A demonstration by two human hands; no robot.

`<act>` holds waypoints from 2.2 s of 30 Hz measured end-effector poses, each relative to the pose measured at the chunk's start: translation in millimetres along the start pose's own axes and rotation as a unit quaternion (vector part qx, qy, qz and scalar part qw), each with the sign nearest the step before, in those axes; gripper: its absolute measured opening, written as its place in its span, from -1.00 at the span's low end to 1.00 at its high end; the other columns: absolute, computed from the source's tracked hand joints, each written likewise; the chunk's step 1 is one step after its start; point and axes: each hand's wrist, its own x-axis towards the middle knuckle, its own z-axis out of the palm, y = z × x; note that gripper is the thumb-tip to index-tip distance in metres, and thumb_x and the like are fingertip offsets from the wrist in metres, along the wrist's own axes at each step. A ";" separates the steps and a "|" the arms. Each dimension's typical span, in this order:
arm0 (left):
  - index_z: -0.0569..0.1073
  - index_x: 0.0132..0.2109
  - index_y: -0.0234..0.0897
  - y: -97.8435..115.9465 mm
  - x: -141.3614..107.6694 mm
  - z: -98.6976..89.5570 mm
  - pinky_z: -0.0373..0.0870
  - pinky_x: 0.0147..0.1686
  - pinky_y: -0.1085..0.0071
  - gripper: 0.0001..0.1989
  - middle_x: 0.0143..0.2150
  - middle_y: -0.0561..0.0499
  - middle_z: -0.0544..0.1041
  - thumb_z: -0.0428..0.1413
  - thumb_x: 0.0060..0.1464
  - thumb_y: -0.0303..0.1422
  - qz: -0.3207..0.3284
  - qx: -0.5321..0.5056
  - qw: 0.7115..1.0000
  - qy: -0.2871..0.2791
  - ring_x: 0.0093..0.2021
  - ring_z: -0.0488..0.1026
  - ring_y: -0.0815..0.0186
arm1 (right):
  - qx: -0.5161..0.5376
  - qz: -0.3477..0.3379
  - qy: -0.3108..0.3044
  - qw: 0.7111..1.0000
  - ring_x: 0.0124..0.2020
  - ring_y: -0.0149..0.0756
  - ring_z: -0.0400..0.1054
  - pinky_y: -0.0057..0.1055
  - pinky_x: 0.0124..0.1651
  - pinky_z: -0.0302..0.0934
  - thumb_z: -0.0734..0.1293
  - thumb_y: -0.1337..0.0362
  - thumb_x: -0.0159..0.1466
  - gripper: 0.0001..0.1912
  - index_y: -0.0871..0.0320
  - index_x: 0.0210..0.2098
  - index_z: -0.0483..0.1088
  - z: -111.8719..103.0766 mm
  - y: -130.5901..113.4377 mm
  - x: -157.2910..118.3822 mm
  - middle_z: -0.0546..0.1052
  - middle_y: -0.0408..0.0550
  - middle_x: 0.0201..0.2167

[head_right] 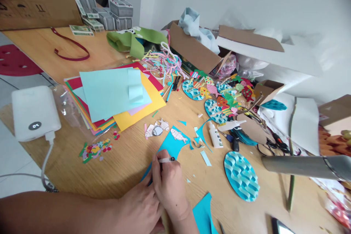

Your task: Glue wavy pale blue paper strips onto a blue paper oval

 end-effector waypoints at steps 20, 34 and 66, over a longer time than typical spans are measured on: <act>0.54 0.02 -0.34 2.5 -3.7 8.1 0.05 0.10 0.00 -0.64 -0.07 -0.12 0.61 0.05 0.18 -0.26 0.021 -0.033 0.998 -0.055 0.03 0.38 0.02 | -0.124 -0.075 0.014 0.989 -0.61 -0.39 0.18 -0.44 -0.49 0.00 0.09 0.28 0.41 -0.73 0.09 -0.44 0.16 -0.9 -7.6 -0.8 0.28 -0.22 -0.61; 0.56 -0.02 -0.29 2.3 -4.9 3.8 0.04 0.10 -0.08 -0.66 -0.10 -0.16 0.61 0.03 0.17 -0.27 0.024 0.006 0.999 -0.047 0.03 0.38 -0.03 | -0.100 -0.060 0.011 0.993 -0.60 -0.39 0.19 -0.44 -0.47 0.03 0.10 0.26 0.41 -0.73 0.11 -0.42 0.23 -1.9 -8.4 0.1 0.30 -0.20 -0.60; 0.56 -0.01 -0.34 0.8 -2.1 -1.4 0.07 0.08 -0.03 -0.63 -0.02 -0.17 0.59 0.03 0.18 -0.22 0.016 0.000 0.999 -0.046 0.13 0.31 -0.04 | -0.022 -0.017 -0.005 1.000 -0.61 -0.39 0.20 -0.43 -0.49 0.06 0.12 0.19 0.42 -0.71 0.13 -0.40 0.28 -1.6 -4.4 -1.1 0.33 -0.17 -0.60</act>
